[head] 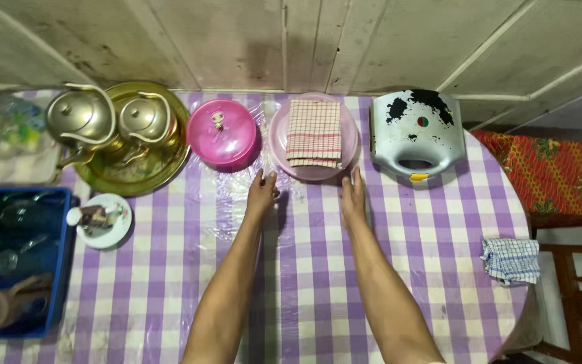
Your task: The person retrieves trays of glasses from a wooden cabinet and places them on a table covered with a purple checkered tablecloth. They then pick up a small white plate and a pink plate from the cabinet and place them on the table. Finally, they take a pink bowl containing a folded cloth and place it on the table.
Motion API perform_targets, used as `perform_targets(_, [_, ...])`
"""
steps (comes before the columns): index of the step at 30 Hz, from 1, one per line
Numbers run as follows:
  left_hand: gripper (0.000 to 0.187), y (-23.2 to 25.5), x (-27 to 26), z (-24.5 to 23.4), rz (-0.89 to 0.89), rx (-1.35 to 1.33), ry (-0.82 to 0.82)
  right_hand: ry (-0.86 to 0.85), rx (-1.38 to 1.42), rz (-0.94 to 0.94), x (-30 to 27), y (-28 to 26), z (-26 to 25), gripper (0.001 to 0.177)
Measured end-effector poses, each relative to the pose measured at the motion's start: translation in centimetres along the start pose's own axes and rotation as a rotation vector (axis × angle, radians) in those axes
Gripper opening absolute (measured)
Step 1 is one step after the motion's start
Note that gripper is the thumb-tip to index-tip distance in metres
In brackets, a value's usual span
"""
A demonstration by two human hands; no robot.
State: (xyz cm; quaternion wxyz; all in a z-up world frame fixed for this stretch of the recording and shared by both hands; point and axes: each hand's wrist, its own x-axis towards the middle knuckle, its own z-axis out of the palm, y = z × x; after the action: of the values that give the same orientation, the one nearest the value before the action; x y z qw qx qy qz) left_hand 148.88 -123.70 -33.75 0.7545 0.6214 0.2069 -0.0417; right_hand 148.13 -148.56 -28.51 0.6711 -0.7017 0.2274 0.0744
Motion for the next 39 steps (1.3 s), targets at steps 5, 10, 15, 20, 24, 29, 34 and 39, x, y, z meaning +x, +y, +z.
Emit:
perform_targets(5, [0.077, -1.0, -5.0, -1.7, 0.011, 0.027, 0.053, -0.080, 0.085, -0.087, -2.9, 3.5, 0.0, 0.065])
perform_targets(10, [0.072, -4.7, -8.8, -4.1, 0.081, -0.065, 0.048, -0.149, 0.012, -0.107, -6.6, 4.5, 1.4, 0.064])
perform_targets(15, [0.067, -3.2, -15.6, -6.5, 0.087, 0.042, 0.180, -0.277, -0.050, -0.192, -11.6, 4.5, 3.8, 0.066])
perform_targets(20, [0.068, -0.1, -24.4, -9.8, 0.045, -0.047, 0.291, -0.388, -0.208, -0.263, -15.8, 4.9, 6.7, 0.065])
perform_targets(24, [0.067, -1.4, -30.6, -13.6, 0.009, -0.073, 0.420, -0.526, -0.178, -0.271, -20.2, 6.3, 9.3, 0.066])
perform_targets(29, [0.062, -7.1, -38.4, -18.8, 0.256, -0.256, 0.512, -0.728, -0.138, -0.239, -29.3, 8.4, 10.8, 0.066])
perform_targets(34, [0.062, -9.9, -49.5, -22.1, 0.291, -0.315, 0.673, -0.887, -0.239, -0.271, -38.9, 10.0, 11.7, 0.065])
perform_targets(39, [0.061, -10.6, -61.3, -23.8, 0.242, -0.364, 0.835, -1.096, -0.221, -0.273, -45.8, 14.6, 13.2, 0.065])
